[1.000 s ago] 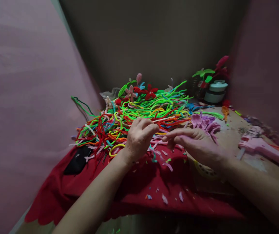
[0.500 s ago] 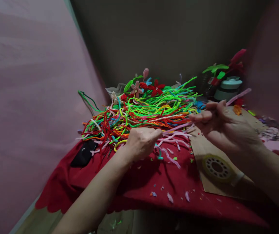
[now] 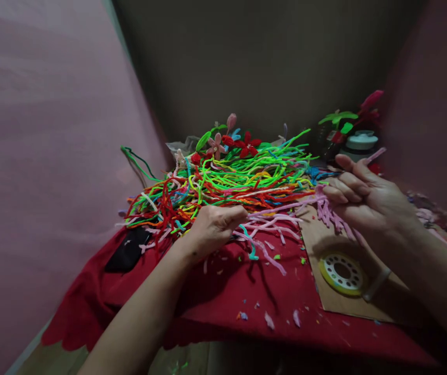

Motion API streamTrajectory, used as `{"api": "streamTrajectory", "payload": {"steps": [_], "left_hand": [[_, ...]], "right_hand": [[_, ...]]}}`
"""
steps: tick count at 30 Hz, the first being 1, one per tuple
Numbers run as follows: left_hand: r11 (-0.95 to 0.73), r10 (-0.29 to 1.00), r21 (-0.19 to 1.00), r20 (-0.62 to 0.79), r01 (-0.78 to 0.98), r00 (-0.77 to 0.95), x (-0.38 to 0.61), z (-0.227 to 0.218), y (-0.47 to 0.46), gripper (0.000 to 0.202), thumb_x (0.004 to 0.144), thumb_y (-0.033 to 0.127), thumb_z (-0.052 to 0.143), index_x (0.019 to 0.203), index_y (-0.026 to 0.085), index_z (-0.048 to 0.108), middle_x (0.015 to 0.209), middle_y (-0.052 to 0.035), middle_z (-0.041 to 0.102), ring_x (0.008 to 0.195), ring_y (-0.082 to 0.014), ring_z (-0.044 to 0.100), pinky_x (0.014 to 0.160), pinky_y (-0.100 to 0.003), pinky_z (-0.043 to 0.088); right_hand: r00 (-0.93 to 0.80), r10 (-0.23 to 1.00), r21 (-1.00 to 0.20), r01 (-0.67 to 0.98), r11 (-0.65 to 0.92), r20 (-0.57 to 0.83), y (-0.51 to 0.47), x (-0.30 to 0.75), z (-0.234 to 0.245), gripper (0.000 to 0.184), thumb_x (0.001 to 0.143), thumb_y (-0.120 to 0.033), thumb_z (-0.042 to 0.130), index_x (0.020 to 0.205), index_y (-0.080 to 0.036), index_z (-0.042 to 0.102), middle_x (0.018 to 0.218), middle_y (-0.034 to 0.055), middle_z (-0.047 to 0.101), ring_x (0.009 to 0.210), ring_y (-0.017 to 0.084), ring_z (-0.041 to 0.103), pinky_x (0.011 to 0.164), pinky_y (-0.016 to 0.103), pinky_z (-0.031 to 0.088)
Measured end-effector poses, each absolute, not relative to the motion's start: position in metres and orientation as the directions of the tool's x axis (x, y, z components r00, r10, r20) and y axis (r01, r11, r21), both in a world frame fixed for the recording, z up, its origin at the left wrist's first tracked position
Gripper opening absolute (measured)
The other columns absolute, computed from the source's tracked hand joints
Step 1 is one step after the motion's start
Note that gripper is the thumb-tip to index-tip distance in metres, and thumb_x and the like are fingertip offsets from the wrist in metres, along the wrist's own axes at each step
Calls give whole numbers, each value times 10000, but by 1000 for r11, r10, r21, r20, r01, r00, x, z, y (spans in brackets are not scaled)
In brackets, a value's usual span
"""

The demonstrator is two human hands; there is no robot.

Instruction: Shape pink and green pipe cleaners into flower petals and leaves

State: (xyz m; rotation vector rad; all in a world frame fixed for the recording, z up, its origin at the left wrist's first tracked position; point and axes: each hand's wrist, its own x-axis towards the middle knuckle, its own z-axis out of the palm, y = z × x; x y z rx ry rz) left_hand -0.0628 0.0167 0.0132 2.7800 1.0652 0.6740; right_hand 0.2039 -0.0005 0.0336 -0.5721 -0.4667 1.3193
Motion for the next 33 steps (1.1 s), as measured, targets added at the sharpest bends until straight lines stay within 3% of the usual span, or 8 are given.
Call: {"api": "streamTrajectory", "payload": {"steps": [5,8,12,15,22,27,30,33], "left_hand": [[-724,591,487,73,488,803,-62,32,14,271,854,277,433,757,127,637,629,20,566,579,-51,472,571,-134,328],[-650,556,617,-13,445,831,-59,38,11,277,841,285,454,766,118,661,623,13,555,580,-58,457,578,-145,336],[-361,647,845,-77,394,758,-63,36,11,278,826,337,467,802,113,630,573,21,488,512,-59,395,490,-166,309],[-167,750,941,-73,295,658,-68,31,15,256,806,368,492,895,138,558,511,53,439,435,-53,347,421,-165,259],[-228,925,944,133,240,356,-70,31,23,211,751,341,583,714,136,550,535,31,509,420,-38,367,407,-162,258],[-318,931,883,223,344,289,-82,29,33,176,730,293,605,669,131,570,519,39,465,458,-43,378,441,-165,282],[-304,910,836,113,457,398,-94,29,38,173,723,265,604,623,127,575,494,47,411,436,-29,335,419,-155,246],[-236,903,892,55,385,427,-104,35,38,172,712,257,624,612,123,584,481,37,427,425,-32,353,398,-152,239]], "right_hand": [[154,984,-588,-806,74,-86,4,208,33,285,932,-200,371,799,-97,601,344,-88,224,352,50,96,355,172,202],[169,982,-596,-798,84,-88,5,207,34,309,937,-228,362,787,-107,604,335,-88,216,350,52,95,355,173,200],[178,979,-596,-799,84,-100,4,204,33,373,948,-223,312,749,-105,605,351,-77,226,349,45,147,368,172,220],[182,980,-608,-788,96,-81,6,204,29,390,947,-228,288,777,-95,612,387,-67,287,356,40,260,425,188,323],[236,958,-674,-736,65,-165,13,205,17,352,907,-237,318,816,-138,643,637,66,604,650,142,594,638,307,498],[212,969,-758,-651,46,-124,11,202,9,273,872,-237,408,791,-172,661,601,35,583,591,126,550,586,258,490],[182,980,-776,-629,53,-81,9,200,8,246,851,-204,449,748,-132,661,644,44,582,559,103,512,530,222,461],[174,984,-764,-640,81,-42,6,197,8,186,814,-186,516,701,-123,649,675,41,578,546,81,486,535,206,454]]}}
